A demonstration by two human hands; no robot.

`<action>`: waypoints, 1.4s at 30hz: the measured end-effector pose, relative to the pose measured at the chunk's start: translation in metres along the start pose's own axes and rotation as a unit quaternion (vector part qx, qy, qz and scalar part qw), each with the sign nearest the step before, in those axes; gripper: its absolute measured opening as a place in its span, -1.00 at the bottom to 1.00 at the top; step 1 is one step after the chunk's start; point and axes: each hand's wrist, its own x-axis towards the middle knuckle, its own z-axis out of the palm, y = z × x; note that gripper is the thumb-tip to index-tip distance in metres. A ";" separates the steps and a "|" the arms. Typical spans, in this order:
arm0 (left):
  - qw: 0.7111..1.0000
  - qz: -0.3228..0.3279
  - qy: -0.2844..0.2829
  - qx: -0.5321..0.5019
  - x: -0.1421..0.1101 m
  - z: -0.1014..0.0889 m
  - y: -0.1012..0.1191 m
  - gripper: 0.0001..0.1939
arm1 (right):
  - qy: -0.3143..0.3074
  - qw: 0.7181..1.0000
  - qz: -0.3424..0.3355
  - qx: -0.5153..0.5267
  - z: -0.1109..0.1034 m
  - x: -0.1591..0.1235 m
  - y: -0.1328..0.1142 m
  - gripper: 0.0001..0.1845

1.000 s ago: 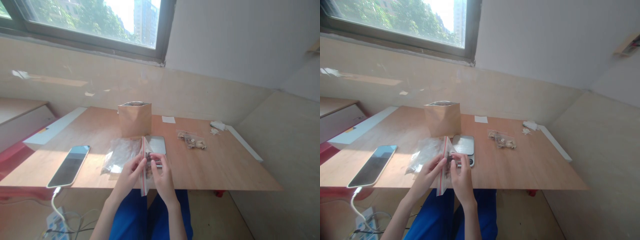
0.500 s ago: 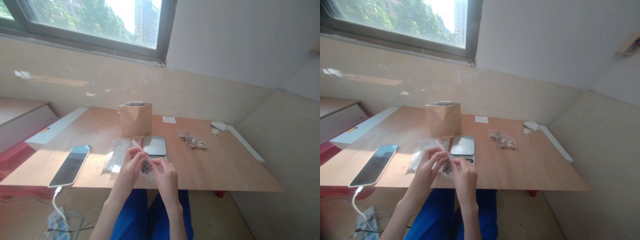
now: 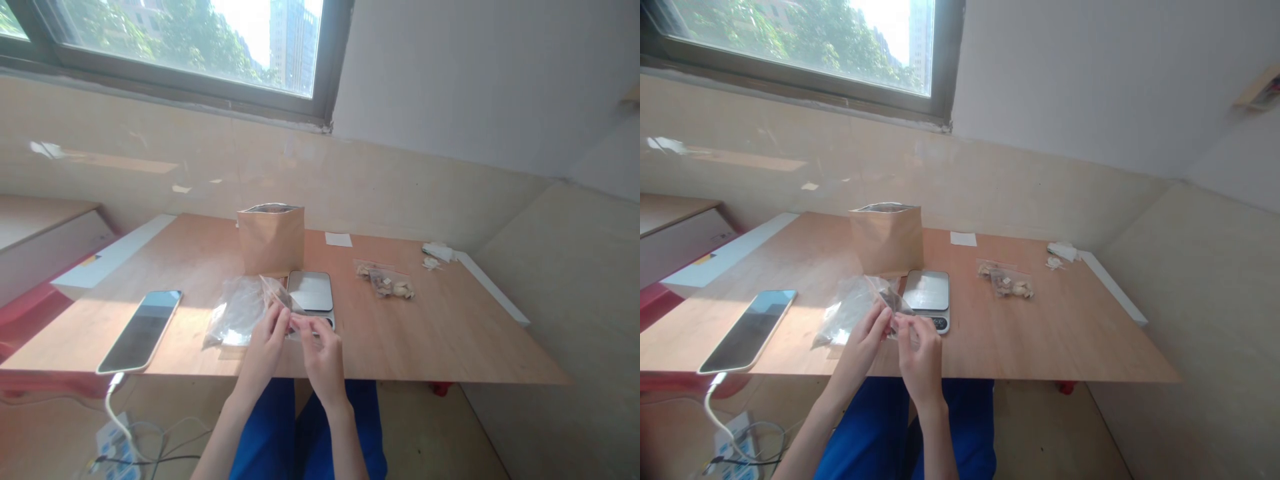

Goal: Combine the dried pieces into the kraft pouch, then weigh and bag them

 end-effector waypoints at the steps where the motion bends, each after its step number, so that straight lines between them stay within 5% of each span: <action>1: 1.000 0.012 -0.008 0.008 -0.001 -0.001 0.001 -0.69 | 0.004 1.000 0.016 0.014 0.000 0.001 0.000 -0.75; 11: 0.986 0.056 -0.152 0.043 -0.011 -0.011 0.005 -0.73 | -0.011 0.986 0.112 0.126 -0.006 0.007 0.008 -0.69; 18: 0.975 0.070 -0.199 0.070 -0.016 -0.016 0.014 -0.65 | -0.039 0.977 0.129 0.164 -0.012 0.006 0.009 -0.70; 25: 0.978 0.069 -0.190 0.050 -0.016 -0.012 0.015 -0.73 | -0.019 0.966 0.151 0.208 -0.011 0.006 0.007 -0.73; 31: 0.993 0.057 -0.088 0.050 -0.013 -0.009 0.003 -0.66 | -0.018 0.966 0.142 0.215 -0.006 0.004 0.004 -0.74; 42: 0.992 0.047 -0.099 0.066 -0.012 -0.005 0.001 -0.71 | -0.017 0.995 0.088 0.050 -0.003 0.002 -0.003 -0.80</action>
